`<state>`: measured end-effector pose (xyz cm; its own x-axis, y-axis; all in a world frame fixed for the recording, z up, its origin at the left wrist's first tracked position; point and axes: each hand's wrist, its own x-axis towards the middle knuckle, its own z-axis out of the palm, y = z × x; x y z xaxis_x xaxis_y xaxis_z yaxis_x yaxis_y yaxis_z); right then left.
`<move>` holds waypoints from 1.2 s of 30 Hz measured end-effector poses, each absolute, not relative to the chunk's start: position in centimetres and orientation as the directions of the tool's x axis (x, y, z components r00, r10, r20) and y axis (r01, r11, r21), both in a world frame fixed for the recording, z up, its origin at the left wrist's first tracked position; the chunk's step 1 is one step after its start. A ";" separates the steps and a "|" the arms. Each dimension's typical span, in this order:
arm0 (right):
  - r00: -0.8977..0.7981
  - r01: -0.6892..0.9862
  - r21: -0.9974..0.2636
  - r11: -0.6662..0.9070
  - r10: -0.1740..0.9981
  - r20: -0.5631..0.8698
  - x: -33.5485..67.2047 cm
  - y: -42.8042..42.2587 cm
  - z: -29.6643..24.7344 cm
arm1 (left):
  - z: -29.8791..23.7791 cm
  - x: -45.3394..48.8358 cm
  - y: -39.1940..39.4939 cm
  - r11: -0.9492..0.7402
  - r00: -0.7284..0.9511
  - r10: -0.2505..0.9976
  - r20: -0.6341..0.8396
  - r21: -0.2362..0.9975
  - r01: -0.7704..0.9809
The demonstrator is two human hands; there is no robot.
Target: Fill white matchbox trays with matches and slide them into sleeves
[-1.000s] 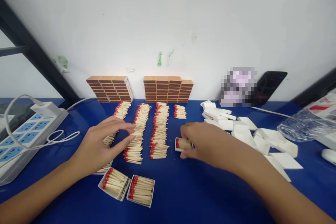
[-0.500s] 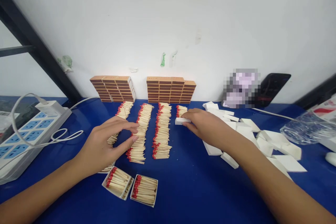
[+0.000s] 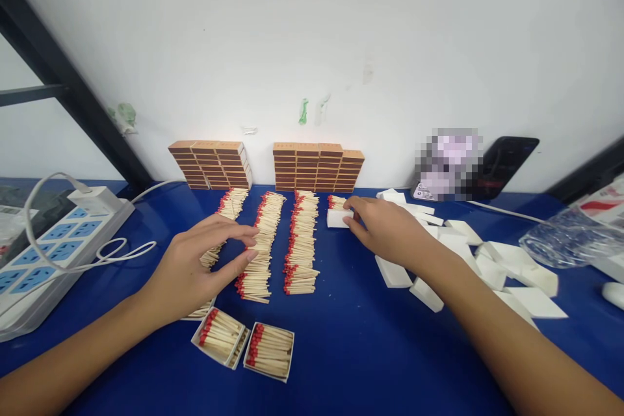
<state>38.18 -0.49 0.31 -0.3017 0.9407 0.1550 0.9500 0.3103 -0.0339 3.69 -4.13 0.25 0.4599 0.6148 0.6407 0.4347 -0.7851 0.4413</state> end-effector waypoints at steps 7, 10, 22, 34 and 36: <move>-0.274 0.961 0.015 0.276 0.941 0.199 37.4 -0.7 0.2 | 0.2 3.7 -4.1 -0.789 0.462 0.610 0.644 0.436 0.433; -0.261 0.965 0.018 0.263 0.944 0.201 37.4 -0.8 0.3 | 0.2 3.7 -4.1 -0.786 0.465 0.614 0.638 0.438 0.436; -0.413 0.897 -0.080 0.436 0.888 0.204 38.6 -0.7 -0.2 | 0.2 3.7 -4.1 -0.789 0.463 0.610 0.644 0.434 0.436; -0.211 0.977 0.016 0.211 0.962 0.171 42.1 -0.7 2.0 | 0.2 3.7 -4.1 -0.788 0.467 0.611 0.639 0.436 0.434; -0.162 0.986 0.073 0.153 0.975 0.149 43.0 -0.6 1.9 | 0.1 3.7 -4.1 -0.786 0.467 0.613 0.637 0.438 0.436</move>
